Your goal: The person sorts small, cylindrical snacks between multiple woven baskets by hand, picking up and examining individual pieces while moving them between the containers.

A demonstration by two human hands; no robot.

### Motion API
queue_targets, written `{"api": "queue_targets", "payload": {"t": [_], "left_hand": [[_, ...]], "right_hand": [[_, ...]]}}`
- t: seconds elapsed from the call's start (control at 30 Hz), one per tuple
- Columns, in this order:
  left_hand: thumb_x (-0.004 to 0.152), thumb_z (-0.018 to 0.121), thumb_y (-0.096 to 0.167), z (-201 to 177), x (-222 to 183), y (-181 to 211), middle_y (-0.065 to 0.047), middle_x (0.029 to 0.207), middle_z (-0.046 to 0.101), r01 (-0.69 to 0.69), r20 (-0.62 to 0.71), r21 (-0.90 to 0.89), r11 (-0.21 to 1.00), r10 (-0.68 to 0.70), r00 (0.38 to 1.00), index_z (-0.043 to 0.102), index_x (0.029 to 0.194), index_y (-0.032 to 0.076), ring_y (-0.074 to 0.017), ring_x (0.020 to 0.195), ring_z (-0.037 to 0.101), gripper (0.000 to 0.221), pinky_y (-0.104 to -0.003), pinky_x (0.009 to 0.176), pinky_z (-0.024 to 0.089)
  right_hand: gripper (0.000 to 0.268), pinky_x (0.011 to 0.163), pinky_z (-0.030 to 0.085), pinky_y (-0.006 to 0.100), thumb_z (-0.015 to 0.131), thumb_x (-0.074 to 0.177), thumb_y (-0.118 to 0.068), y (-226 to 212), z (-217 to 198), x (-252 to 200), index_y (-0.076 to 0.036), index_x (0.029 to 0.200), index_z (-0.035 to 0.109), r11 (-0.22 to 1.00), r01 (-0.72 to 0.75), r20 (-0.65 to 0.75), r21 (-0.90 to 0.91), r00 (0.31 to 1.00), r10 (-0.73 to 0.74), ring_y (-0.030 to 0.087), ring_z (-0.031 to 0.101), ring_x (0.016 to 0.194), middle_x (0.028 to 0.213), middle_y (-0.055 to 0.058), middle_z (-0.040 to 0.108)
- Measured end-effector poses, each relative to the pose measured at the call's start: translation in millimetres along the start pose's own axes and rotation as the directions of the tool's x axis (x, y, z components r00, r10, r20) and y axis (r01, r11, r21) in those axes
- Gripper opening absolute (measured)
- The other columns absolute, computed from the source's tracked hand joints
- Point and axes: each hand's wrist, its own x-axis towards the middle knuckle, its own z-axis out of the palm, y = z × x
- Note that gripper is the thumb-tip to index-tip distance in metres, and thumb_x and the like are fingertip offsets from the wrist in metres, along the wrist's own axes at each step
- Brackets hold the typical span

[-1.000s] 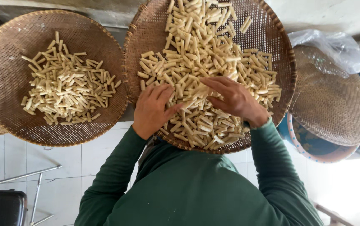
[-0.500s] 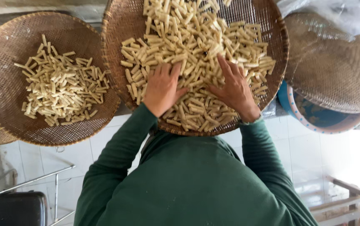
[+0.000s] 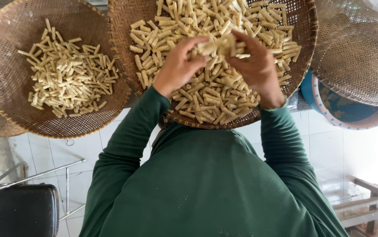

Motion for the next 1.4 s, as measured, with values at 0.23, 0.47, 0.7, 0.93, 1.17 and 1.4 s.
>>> {"api": "queue_targets", "payload": {"t": [0.23, 0.47, 0.7, 0.93, 1.17, 1.4], "left_hand": [[0.100, 0.066, 0.003, -10.8, -2.0, 5.0, -0.019, 0.127, 0.063, 0.084, 0.067, -0.909, 0.408, -0.057, 0.996, 0.058, 0.142, 0.004, -0.0257, 0.105, 0.068, 0.043, -0.041, 0.088, 0.064], [0.096, 0.061, 0.014, -5.1, -11.8, 1.2, -0.019, 0.131, 0.062, 0.142, 0.149, -0.976, 0.168, 0.027, 0.988, 0.053, 0.140, 0.004, -0.0340, 0.122, 0.065, 0.046, -0.059, 0.106, 0.059], [0.101, 0.058, 0.030, -1.4, -14.8, -8.0, -0.018, 0.128, 0.066, 0.116, 0.114, -0.990, 0.086, -0.028, 0.993, 0.058, 0.136, 0.004, -0.0340, 0.118, 0.067, 0.043, -0.063, 0.103, 0.057], [0.101, 0.062, 0.035, 10.0, -7.8, -9.1, -0.011, 0.119, 0.067, 0.092, 0.082, -0.994, 0.059, -0.160, 0.984, 0.064, 0.133, 0.009, -0.0262, 0.104, 0.066, 0.041, -0.050, 0.089, 0.052], [0.104, 0.062, 0.036, 26.9, -11.1, -8.8, -0.013, 0.124, 0.065, -0.100, -0.110, -0.990, 0.103, -0.098, 0.989, 0.059, 0.133, 0.007, -0.0265, 0.114, 0.063, 0.040, -0.052, 0.097, 0.054], [0.110, 0.052, 0.039, 44.6, -20.7, 0.1, -0.008, 0.137, 0.058, -0.187, -0.188, -0.965, 0.184, 0.014, 0.982, 0.054, 0.143, 0.011, -0.0259, 0.122, 0.059, 0.043, -0.051, 0.106, 0.053]], "right_hand": [[0.059, 0.080, 0.065, 0.029, 0.068, 0.107, 0.002, -17.0, -22.2, 4.6, 0.015, 0.157, 0.040, 0.810, -0.278, 0.067, 0.517, 0.956, 0.285, 0.019, 0.073, 0.093, 0.113, 0.018, 0.071], [0.062, 0.082, 0.064, 0.029, 0.066, 0.106, -0.002, -32.5, -0.5, 5.1, 0.015, 0.158, 0.035, 0.805, -0.285, 0.143, 0.520, 0.959, 0.246, 0.020, 0.071, 0.097, 0.122, 0.023, 0.068], [0.052, 0.089, 0.067, 0.030, 0.063, 0.108, -0.002, -51.2, 22.5, 13.6, 0.016, 0.153, 0.042, 0.879, -0.323, 0.104, 0.351, 0.946, 0.307, 0.026, 0.072, 0.106, 0.130, 0.025, 0.066], [0.059, 0.107, 0.061, 0.034, 0.056, 0.109, 0.002, -76.7, 50.8, 22.2, 0.007, 0.161, 0.029, 0.799, -0.175, 0.097, 0.575, 0.984, 0.146, 0.026, 0.061, 0.136, 0.152, 0.026, 0.052], [0.058, 0.099, 0.062, 0.036, 0.070, 0.107, 0.003, -72.8, 41.7, 18.3, 0.002, 0.157, 0.041, 0.998, -0.003, -0.030, 0.055, 1.000, 0.005, 0.025, 0.069, 0.124, 0.136, 0.019, 0.066], [0.064, 0.085, 0.067, 0.034, 0.078, 0.096, -0.002, -67.3, 53.5, -1.8, 0.005, 0.151, 0.048, 0.990, -0.142, 0.004, -0.021, 0.990, 0.142, 0.023, 0.078, 0.099, 0.113, 0.018, 0.077]]}}
